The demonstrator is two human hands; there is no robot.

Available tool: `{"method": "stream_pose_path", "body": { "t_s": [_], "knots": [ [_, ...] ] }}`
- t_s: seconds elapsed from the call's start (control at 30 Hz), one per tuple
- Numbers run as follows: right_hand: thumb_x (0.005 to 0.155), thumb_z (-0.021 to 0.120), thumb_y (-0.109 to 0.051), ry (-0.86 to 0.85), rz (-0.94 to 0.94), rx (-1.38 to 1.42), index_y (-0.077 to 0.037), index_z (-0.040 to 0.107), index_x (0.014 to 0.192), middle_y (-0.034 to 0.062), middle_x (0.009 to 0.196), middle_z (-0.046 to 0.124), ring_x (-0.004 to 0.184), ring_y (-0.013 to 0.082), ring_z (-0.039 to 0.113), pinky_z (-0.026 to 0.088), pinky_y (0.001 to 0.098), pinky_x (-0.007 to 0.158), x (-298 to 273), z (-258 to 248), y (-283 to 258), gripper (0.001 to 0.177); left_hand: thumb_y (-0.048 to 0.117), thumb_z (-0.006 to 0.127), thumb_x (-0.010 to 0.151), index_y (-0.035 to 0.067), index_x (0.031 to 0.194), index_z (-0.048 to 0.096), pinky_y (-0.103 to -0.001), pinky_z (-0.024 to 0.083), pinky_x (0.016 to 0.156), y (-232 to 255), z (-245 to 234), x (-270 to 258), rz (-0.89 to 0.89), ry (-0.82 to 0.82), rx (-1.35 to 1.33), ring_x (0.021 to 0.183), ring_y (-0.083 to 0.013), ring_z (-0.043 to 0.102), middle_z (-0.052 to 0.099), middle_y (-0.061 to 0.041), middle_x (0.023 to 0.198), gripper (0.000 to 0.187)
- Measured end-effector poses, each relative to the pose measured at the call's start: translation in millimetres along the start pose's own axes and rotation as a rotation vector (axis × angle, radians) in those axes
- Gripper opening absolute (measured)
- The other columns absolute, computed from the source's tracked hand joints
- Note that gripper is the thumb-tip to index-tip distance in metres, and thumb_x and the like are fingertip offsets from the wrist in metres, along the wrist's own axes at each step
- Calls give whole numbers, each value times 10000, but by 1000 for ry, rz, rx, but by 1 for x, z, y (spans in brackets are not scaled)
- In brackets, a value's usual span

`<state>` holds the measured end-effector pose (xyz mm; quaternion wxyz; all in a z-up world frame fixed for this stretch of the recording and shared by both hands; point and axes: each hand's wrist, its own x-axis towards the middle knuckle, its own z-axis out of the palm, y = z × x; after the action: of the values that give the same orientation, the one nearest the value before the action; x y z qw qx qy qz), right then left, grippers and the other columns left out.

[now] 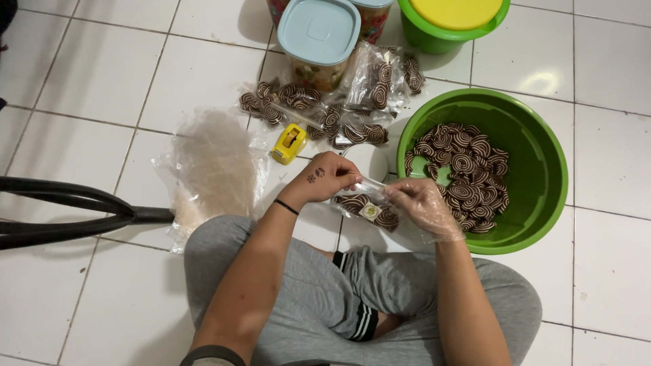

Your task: A person sitting on the floor packages swirl cookies into small plastic bags and weighs them on a digital scale.

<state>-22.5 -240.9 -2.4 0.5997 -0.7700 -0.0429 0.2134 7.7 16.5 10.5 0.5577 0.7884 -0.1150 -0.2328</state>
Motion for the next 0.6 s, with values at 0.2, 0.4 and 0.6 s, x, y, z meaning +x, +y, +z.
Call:
{"method": "stream_pose_path", "body": {
  "t_s": [0.2, 0.4, 0.6],
  "knots": [
    [890, 798, -160, 67, -71, -83, 60, 763, 1043, 268, 902, 745, 861, 318, 715, 579, 468, 776, 1, 16, -7, 270, 131, 673, 887, 114, 813, 792, -338, 551, 697, 0, -3, 2, 6, 2, 147, 659, -224, 702, 717, -63, 640, 141],
    [847, 802, -83, 68, -17, -19, 42, 765, 1001, 163, 791, 730, 757, 201, 672, 577, 363, 707, 4, 21, 4, 202, 160, 682, 857, 125, 784, 768, -370, 550, 707, -1, -3, 4, 35, 32, 205, 659, -265, 699, 728, -59, 654, 119],
    [898, 728, -53, 109, 6, -38, 49, 740, 987, 177, 746, 715, 697, 228, 676, 567, 362, 669, 10, 20, 10, 136, 188, 754, 828, 107, 1050, 749, -355, 567, 699, -25, 6, 16, 111, 270, 175, 743, -230, 716, 744, -80, 825, 236]
  ]
}}
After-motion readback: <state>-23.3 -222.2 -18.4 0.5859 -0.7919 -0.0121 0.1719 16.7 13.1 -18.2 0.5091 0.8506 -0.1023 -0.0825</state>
